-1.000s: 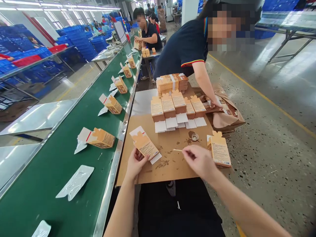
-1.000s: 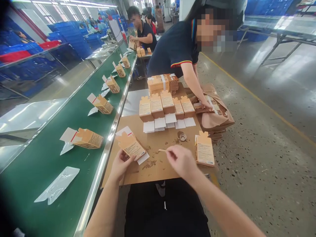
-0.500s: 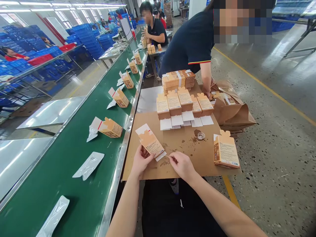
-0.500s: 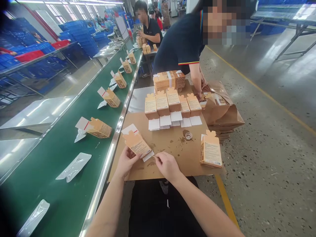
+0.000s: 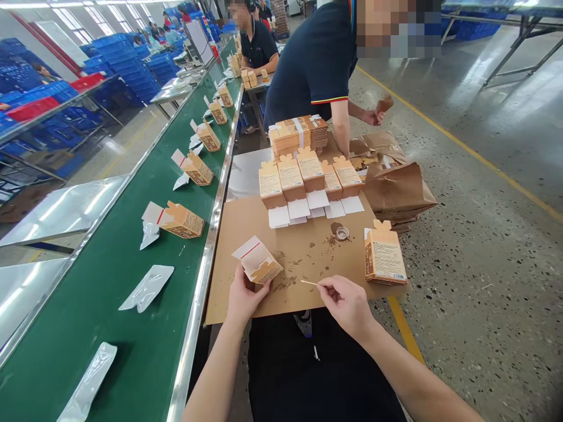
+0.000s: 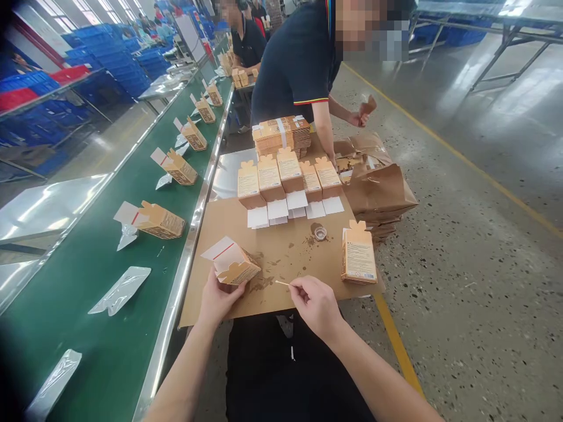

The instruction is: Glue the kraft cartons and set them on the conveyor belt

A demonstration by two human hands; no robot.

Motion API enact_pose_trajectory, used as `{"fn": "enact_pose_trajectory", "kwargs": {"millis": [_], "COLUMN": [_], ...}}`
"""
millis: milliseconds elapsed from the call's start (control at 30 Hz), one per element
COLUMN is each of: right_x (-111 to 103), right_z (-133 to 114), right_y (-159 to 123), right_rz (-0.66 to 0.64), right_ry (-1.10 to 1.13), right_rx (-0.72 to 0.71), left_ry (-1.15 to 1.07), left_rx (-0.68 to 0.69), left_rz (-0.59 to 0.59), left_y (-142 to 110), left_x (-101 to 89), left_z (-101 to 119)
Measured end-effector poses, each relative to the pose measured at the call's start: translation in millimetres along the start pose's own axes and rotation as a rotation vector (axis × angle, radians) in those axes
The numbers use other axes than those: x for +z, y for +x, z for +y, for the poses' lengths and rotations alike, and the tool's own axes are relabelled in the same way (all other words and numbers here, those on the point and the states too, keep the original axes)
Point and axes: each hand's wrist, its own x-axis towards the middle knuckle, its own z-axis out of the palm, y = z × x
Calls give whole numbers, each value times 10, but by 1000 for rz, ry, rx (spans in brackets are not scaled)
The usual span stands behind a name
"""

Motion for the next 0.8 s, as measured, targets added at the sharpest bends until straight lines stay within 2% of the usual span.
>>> {"fn": "enact_pose_trajectory", "kwargs": {"millis": [133, 233, 300, 400, 467, 533, 600, 700, 800], "right_x": [-9, -27, -64, -142, -182, -195, -180, -128, -64], "right_z": [-60, -70, -74, -79, -75, -64, -53, -54, -79], "right_y": [-11, 18, 39, 58, 61, 59, 59, 77, 125], "right_rz": [1, 0, 9, 28, 40, 52, 44, 8, -25], "right_ry": [2, 14, 25, 41, 51, 59, 67, 80, 87], "right_rx": [1, -18, -29, -33, -26, -11, 5, 12, 0], "left_ry": [0, 35, 48, -7, -68, -108, -107, 0, 149], "left_rx": [-35, -31, -45, -102, -132, -161, -201, -260, -288], "left_rz": [19, 87, 207, 476, 632, 732, 747, 702, 674], "left_y": [-6, 18, 39, 24, -43, -152, -276, -426, -461], "left_x": [40, -72, -297, -817, -1160, -1392, -1481, -1448, -1426], "left_z": [45, -12, -111, -309, -430, -517, -568, -588, -570]}}
